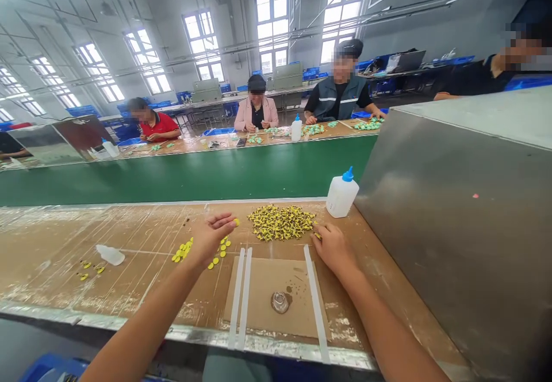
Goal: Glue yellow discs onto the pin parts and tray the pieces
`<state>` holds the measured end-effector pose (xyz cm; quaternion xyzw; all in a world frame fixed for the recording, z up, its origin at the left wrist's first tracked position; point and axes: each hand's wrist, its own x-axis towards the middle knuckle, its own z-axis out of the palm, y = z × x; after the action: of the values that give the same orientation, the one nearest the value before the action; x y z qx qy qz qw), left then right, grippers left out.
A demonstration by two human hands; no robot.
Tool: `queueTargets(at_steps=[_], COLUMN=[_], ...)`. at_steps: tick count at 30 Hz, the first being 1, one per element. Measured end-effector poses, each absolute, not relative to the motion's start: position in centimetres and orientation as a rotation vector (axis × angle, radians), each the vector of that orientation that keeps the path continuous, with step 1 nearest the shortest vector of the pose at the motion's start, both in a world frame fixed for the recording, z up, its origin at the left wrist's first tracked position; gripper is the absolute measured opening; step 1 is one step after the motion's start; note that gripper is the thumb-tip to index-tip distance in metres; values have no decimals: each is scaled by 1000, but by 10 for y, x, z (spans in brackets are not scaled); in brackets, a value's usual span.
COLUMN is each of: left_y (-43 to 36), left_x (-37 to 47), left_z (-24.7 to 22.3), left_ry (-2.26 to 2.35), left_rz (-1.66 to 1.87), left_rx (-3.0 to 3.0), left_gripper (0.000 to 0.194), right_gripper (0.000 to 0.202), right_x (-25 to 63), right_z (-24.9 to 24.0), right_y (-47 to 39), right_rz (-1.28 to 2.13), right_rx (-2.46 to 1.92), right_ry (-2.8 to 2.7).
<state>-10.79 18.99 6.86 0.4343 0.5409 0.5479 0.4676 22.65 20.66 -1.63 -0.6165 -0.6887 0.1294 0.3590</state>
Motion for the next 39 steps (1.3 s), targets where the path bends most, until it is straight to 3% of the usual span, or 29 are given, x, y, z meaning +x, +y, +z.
queueTargets(at_steps=[4, 6, 9, 12, 20, 24, 29, 39], left_y=[157, 141, 121, 106, 73, 52, 22, 6], left_x=[-59, -40, -21, -11, -18, -14, -11, -26], left_z=[90, 97, 99, 97, 88, 57, 14, -7], left_ry=[1130, 1066, 1056, 1065, 870, 744, 765, 1003], left_rz=[1346, 1328, 1278, 1238, 1167, 1260, 1385, 1398], left_rx=[977, 981, 1061, 1139, 1212, 1106, 939, 851], left_gripper=[56, 49, 42, 36, 27, 31, 17, 27], right_gripper=[40, 49, 45, 36, 44, 48, 49, 50], right_x=[201, 187, 172, 168, 168, 142, 117, 111], right_z=[20, 39, 60, 69, 53, 37, 16, 10], right_y=[167, 142, 113, 97, 66, 39, 15, 20], right_rz=[613, 940, 1210, 1222, 1573, 1817, 2090, 2092], right_rx=[-1337, -1126, -932, -921, -927, -758, -608, -658], right_ry=[-1741, -1643, -1404, -1298, -947, -567, -305, -390])
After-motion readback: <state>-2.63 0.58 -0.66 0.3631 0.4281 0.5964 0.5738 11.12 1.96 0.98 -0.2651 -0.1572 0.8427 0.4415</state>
